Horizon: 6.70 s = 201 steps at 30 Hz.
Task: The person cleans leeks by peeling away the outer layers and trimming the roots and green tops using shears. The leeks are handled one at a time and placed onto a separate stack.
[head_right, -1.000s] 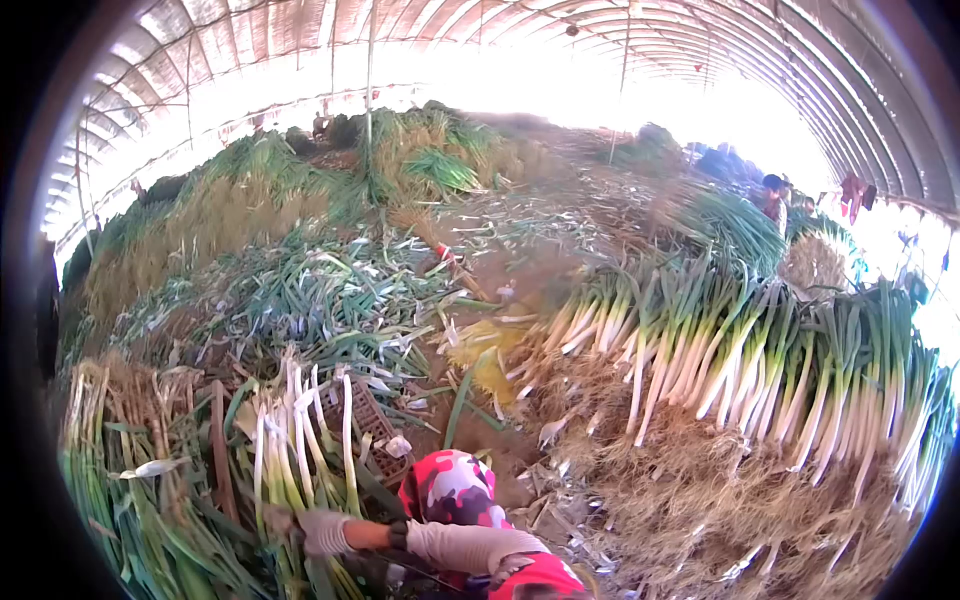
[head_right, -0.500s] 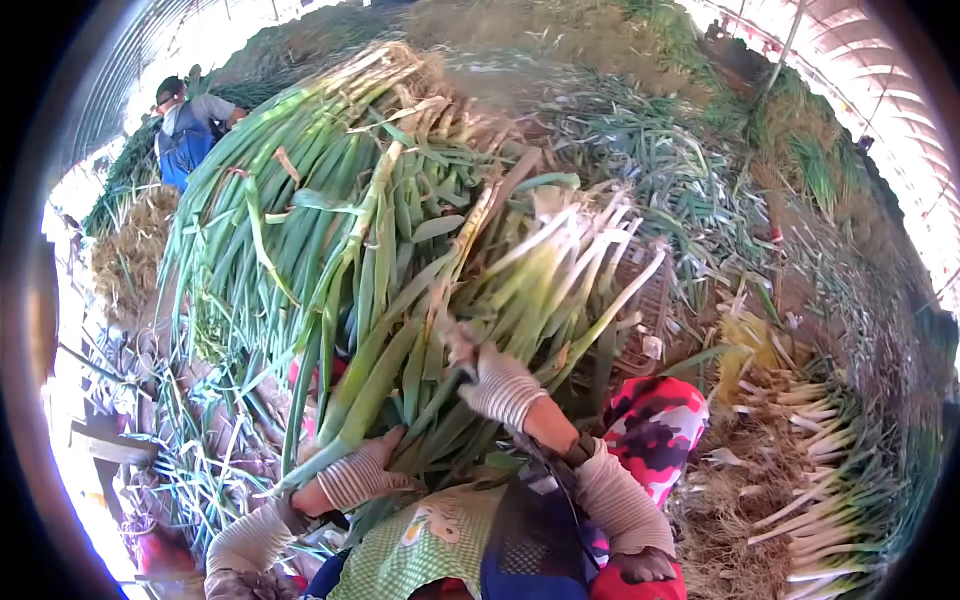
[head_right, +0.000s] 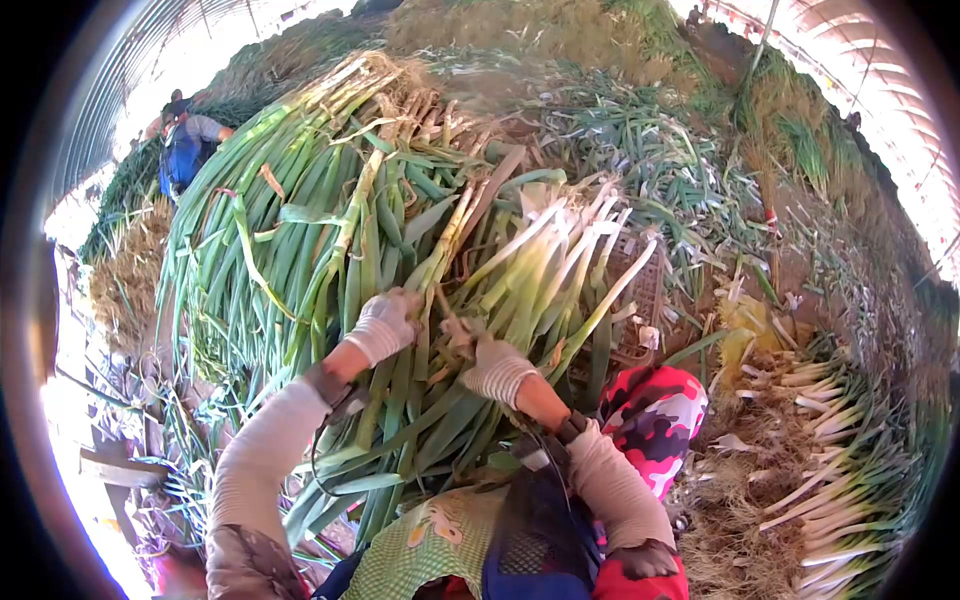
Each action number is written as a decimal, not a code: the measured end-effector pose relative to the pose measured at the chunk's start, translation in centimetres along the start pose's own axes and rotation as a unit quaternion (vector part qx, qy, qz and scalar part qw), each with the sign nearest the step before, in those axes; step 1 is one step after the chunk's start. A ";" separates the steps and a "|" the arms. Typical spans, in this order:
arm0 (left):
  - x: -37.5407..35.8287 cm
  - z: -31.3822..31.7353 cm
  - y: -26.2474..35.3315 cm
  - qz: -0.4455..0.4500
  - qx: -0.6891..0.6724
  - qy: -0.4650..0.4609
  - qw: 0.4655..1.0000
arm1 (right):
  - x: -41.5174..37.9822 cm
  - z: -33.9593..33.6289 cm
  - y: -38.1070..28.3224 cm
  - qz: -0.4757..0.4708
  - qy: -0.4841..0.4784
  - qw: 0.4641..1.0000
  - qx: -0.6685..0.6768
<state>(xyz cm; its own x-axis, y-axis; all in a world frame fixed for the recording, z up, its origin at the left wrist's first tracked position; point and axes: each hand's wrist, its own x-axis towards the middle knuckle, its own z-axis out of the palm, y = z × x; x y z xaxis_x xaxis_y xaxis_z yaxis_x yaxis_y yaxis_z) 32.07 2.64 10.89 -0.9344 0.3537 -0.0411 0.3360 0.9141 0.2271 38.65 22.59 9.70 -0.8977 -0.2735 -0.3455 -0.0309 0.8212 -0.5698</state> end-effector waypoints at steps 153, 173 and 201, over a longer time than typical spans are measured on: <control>0.2 -6.3 -9.6 -0.232 -0.004 0.109 0.967 | -3.0 -3.5 -0.5 -0.140 0.052 0.984 0.094; -3.8 11.1 6.2 -0.136 -0.439 0.096 0.883 | -14.4 0.2 2.2 0.058 -0.007 0.997 -0.046; -3.9 12.2 4.6 -0.165 -0.534 0.040 0.828 | 5.9 -2.8 2.5 0.148 0.049 0.985 -0.070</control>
<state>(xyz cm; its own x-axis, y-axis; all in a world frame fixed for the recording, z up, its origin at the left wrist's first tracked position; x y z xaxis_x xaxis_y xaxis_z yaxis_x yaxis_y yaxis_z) 38.67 7.87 0.22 -0.9737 0.0674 -0.2178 -0.1952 0.2467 0.9492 32.02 24.46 8.32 -0.9139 0.0327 -0.4046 0.1850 0.9207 -0.3435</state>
